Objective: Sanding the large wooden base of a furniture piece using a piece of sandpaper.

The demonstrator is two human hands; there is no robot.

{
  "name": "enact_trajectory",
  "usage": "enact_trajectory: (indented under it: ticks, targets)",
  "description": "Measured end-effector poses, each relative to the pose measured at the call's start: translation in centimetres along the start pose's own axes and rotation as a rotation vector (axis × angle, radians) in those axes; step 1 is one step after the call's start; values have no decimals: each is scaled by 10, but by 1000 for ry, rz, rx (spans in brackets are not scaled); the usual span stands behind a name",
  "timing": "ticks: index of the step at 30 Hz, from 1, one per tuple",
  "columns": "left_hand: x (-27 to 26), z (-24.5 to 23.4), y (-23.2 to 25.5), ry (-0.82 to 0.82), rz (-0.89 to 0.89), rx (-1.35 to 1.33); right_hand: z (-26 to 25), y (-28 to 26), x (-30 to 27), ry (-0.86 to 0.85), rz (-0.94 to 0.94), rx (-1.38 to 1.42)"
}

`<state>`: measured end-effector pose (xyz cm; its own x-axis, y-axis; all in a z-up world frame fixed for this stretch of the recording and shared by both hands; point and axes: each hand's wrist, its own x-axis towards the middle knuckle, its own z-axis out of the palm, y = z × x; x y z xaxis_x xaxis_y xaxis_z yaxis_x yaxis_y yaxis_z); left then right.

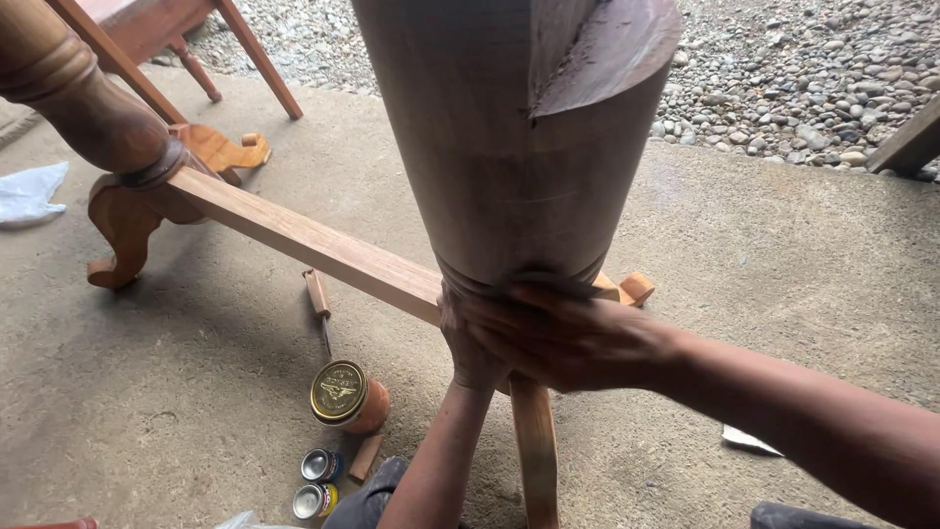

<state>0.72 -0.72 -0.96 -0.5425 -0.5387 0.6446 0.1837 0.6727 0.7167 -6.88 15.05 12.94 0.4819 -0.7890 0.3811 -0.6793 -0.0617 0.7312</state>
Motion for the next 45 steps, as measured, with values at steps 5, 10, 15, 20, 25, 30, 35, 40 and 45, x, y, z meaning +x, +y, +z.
enact_trajectory:
  ticks: [5, 10, 15, 20, 25, 30, 35, 40, 45]
  targets:
    - [1, 2, -9, 37, 171, 121, 1, -4, -14, 75, 35, -142]
    - [-5, 5, -15, -38, -86, -28, 8, -10, 29, -107, 13, -283]
    - [7, -3, 8, 68, 102, 94, -26, 2, -3, -6, 47, -203]
    - [15, -13, 11, 100, 182, 136, -26, -4, 52, -153, 24, -266]
    - [5, -12, 9, 63, 116, 172, -34, -9, 66, -308, 52, -173]
    - [16, -31, 26, 135, 86, -37, -54, -16, 58, -325, 98, -196]
    - [12, -19, 12, 152, 139, 20, -25, -9, 119, -435, 122, -197]
    - [25, -37, 21, 125, 119, 32, -38, -16, 104, -382, 133, -129]
    - [37, -42, 17, 32, 28, 1, -30, -20, 119, -413, 138, -249]
